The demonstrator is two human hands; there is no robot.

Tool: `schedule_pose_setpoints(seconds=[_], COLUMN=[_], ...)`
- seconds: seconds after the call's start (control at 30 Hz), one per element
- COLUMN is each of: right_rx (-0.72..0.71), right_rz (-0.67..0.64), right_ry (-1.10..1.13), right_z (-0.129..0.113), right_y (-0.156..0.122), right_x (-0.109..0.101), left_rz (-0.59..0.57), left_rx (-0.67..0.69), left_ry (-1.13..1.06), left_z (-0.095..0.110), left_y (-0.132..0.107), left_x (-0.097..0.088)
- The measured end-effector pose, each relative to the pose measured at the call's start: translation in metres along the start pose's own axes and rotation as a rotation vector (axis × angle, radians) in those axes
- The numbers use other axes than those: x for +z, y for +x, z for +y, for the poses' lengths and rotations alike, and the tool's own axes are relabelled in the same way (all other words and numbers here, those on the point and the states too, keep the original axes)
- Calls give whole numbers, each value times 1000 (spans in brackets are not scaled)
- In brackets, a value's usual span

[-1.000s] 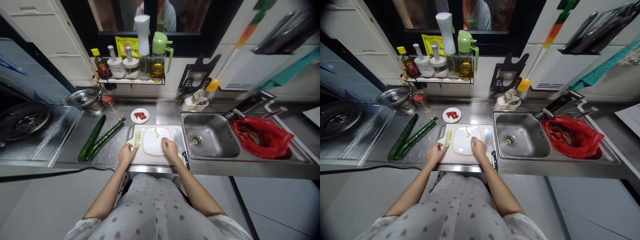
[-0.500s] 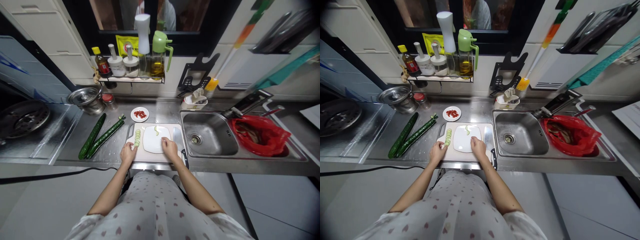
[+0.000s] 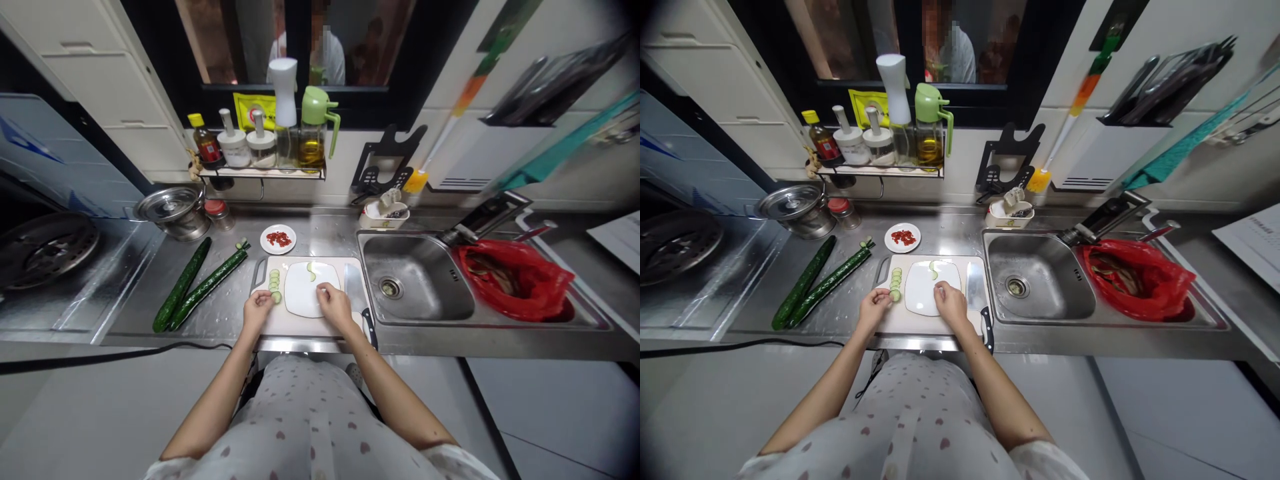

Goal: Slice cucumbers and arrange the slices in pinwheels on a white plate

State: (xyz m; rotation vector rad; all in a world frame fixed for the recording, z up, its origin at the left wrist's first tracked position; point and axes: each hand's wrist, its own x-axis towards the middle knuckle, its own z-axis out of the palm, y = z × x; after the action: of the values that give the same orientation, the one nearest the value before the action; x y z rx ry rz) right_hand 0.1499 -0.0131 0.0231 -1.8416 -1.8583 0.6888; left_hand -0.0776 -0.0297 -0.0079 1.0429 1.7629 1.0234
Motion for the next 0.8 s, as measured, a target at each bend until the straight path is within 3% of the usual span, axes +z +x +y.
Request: schedule_pose_setpoints(seconds=[0.13, 0.27, 0.37, 0.5, 0.63, 0.8], right_rx=[-195, -340, -338, -332, -377, -447], right_rz=[-43, -78, -55, 11, 53, 70], right_ry=[249, 381, 405, 422, 439, 433], right_z=[-22, -38, -41, -38, -36, -35], right_y=[9, 17, 17, 15, 14, 13], right_x=[1, 2, -2, -10, -19, -24], left_rz=[-144, -257, -236, -220, -437, -564], left_rx=[64, 149, 162, -46, -327, -435], left_ry=[-316, -309, -291, -364, -500, -618], left_z=[25, 50, 60, 68, 76, 90], left_y=[1, -1, -5, -12, -18, -17], left_x=[6, 13, 19, 22, 23, 23])
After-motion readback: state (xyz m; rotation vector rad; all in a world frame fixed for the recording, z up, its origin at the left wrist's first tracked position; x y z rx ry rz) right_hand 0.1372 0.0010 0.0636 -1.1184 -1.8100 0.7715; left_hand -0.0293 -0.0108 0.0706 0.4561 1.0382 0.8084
